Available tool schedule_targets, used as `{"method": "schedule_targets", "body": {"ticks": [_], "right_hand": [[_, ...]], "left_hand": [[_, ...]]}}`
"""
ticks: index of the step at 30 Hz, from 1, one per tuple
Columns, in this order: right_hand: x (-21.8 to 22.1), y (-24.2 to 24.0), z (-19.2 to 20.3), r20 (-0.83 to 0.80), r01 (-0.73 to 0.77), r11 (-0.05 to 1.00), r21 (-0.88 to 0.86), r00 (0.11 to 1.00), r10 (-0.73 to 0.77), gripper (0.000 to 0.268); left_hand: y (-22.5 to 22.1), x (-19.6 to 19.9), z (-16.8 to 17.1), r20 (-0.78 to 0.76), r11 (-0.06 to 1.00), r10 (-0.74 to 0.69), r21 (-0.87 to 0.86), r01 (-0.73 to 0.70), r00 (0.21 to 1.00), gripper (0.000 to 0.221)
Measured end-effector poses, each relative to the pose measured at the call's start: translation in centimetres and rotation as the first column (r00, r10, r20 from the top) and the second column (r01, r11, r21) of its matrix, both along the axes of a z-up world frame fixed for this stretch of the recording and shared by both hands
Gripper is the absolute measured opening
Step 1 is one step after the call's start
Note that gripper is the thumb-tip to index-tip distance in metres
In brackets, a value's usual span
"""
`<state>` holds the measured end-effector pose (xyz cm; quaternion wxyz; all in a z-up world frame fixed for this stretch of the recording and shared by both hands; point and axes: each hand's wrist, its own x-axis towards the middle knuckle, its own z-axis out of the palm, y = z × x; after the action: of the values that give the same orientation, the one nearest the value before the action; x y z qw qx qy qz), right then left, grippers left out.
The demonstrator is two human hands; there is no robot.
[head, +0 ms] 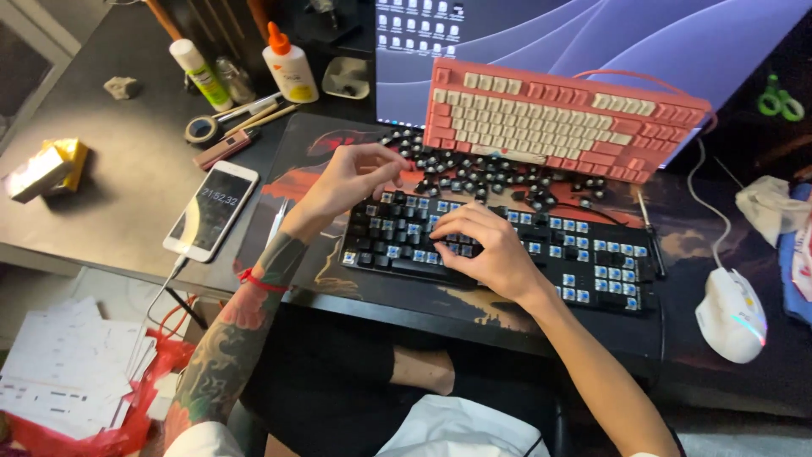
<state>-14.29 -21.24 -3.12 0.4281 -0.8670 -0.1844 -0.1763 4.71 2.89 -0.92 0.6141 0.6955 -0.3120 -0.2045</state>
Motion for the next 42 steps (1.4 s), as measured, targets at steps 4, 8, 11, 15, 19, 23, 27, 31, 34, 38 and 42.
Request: {"method": "schedule_targets", "body": {"ticks": [4, 8, 11, 15, 19, 23, 27, 31, 34, 38, 42], "right_hand": [[-0.2, 0.7, -0.4, -0.024, -0.01, 1.0, -0.012, 1.0, 0.01, 0.014], [-0.3, 0.5, -1.4, -0.064, -0.035, 0.998, -0.049, 0.997, 0.032, 0.012], [-0.4, 0.5, -1.7, -0.072, -0.022, 0.996, -0.092, 0.997, 0.016, 0.011], [-0.5, 0.9, -1.1, -0.092, -0.023, 0.995, -0.095, 0.996, 0.014, 0.009], [-0.6, 0.8, -1.2, -0.087, -0.019, 0.995, -0.101, 0.996, 0.01, 0.008], [-0.6, 0.8, -1.5, -0.083, -0.03, 0.995, -0.094, 0.996, 0.022, 0.009], [-0.4, 0.7, -2.1, -0.055, -0.038, 0.994, -0.102, 0.998, 0.033, 0.009], [-0.3, 0.6, -2.2, -0.041, -0.063, 0.986, -0.155, 0.998, 0.058, 0.01], [-0.2, 0.6, -1.9, 0.001, -0.084, 0.966, -0.245, 0.996, 0.087, 0.012], [-0.6, 1.0, -0.9, 0.019, -0.095, 0.932, -0.349, 0.994, 0.109, 0.022], [0.0, 1.0, -0.1, 0.05, -0.085, 0.914, -0.397, 0.992, 0.114, 0.024]], "left_hand": [[-0.1, 0.3, -0.5, 0.014, 1.0, 0.001, -0.009, -0.001, 1.0, 0.019], [-0.4, -0.6, 0.6, 0.001, 1.0, 0.0, -0.017, 0.0, 1.0, 0.02], [-0.2, 0.3, -0.5, -0.004, 1.0, 0.006, -0.019, -0.006, 1.0, 0.019], [-0.1, 0.5, -0.5, -0.016, 1.0, 0.013, -0.013, -0.013, 1.0, 0.021], [-0.3, 0.0, 0.3, -0.024, 1.0, 0.029, 0.012, -0.029, 0.999, 0.02], [-0.2, 0.1, 0.2, 0.016, 0.998, 0.023, 0.053, -0.024, 1.0, 0.022], [-0.3, 0.4, -0.3, 0.009, 0.999, 0.028, 0.041, -0.028, 1.0, 0.021], [-0.5, 0.1, 0.1, 0.031, 0.999, 0.026, 0.031, -0.027, 0.999, 0.021], [-0.6, 0.1, -0.1, 0.044, 0.999, 0.018, 0.034, -0.02, 0.999, 0.021], [-0.7, 0.4, -1.0, 0.073, 0.998, 0.058, 0.003, -0.058, 0.996, 0.018], [-1.4, 1.7, -2.5, 0.271, 0.992, 0.023, 0.112, -0.055, 0.962, 0.021]]}}
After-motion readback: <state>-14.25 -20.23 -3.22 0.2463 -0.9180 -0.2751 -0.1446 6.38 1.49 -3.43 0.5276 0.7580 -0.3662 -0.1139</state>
